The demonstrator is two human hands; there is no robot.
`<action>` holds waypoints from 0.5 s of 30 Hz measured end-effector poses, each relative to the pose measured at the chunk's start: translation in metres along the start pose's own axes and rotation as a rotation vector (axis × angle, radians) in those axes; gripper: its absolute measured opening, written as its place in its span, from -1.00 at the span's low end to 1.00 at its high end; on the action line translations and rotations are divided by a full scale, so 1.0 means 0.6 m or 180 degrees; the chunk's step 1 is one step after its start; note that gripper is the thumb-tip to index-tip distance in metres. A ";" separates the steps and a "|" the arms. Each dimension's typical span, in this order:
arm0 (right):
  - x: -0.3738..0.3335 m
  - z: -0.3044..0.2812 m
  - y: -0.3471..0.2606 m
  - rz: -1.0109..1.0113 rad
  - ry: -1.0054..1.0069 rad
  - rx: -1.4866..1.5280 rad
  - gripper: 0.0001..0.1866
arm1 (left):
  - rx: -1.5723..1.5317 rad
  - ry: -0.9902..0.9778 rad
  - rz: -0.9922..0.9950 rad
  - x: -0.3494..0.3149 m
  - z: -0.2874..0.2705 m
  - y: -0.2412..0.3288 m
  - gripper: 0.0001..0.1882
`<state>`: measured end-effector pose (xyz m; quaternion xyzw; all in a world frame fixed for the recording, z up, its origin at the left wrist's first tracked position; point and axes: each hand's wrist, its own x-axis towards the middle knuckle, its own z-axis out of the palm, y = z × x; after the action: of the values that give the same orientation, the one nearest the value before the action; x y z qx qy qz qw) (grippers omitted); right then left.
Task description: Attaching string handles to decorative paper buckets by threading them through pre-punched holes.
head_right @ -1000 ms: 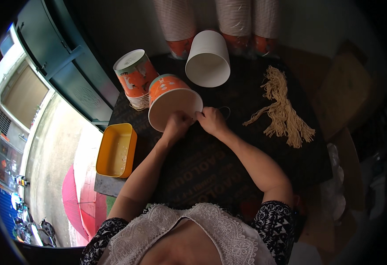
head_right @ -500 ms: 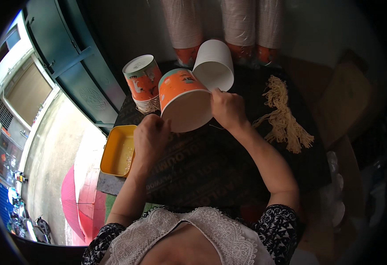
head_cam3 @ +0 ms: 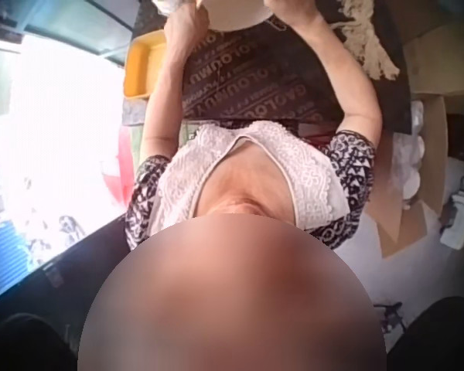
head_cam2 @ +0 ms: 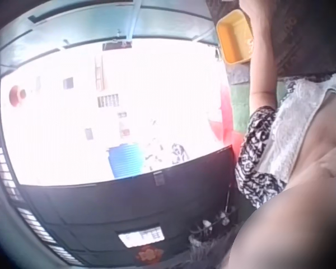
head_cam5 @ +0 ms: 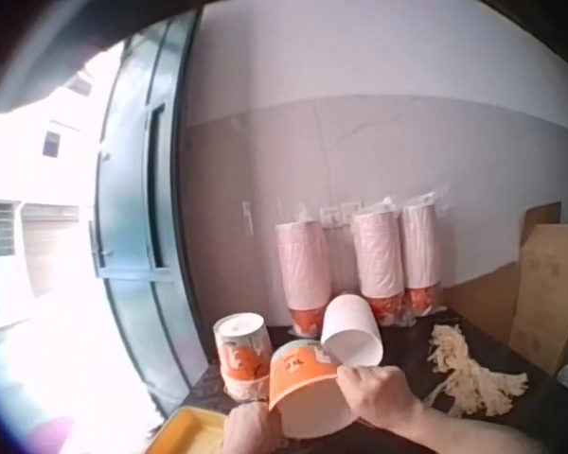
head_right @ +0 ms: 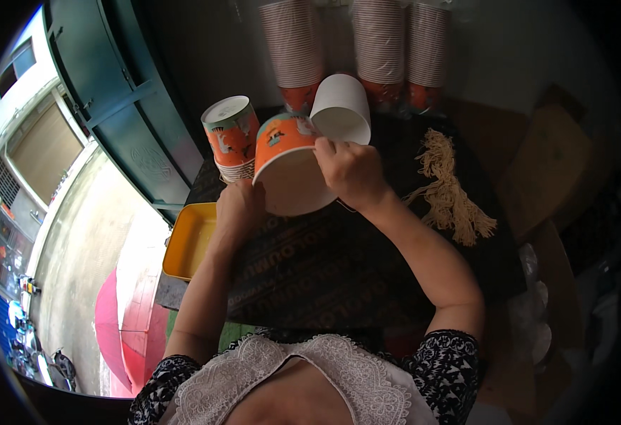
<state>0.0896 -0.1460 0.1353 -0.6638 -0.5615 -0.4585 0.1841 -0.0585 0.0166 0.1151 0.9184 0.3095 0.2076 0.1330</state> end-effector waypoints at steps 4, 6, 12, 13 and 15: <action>0.009 -0.019 0.005 0.0720 0.0386 0.0686 -0.78 | -0.0611 0.0810 -0.0207 0.037 -0.007 -0.003 -0.65; 0.011 -0.024 0.013 0.0717 0.0891 0.1102 -0.87 | -0.1681 0.1014 -0.0178 0.061 -0.007 -0.009 -0.58; 0.001 -0.013 -0.016 0.0927 0.0399 0.1735 -0.89 | -0.4536 0.0302 0.0347 0.080 -0.026 0.008 -0.63; -0.004 0.004 -0.016 0.0836 0.0385 0.1825 -0.89 | -0.4956 0.0074 0.0076 0.086 -0.024 0.015 -0.66; -0.014 0.025 -0.019 0.0849 0.0184 0.1882 -0.89 | -0.5366 -0.0182 -0.0206 0.089 -0.025 0.027 -0.69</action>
<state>0.0854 -0.1360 0.1179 -0.6360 -0.5729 -0.2660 0.4432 -0.0183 0.0392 0.1503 0.5073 0.0737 0.3418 0.7877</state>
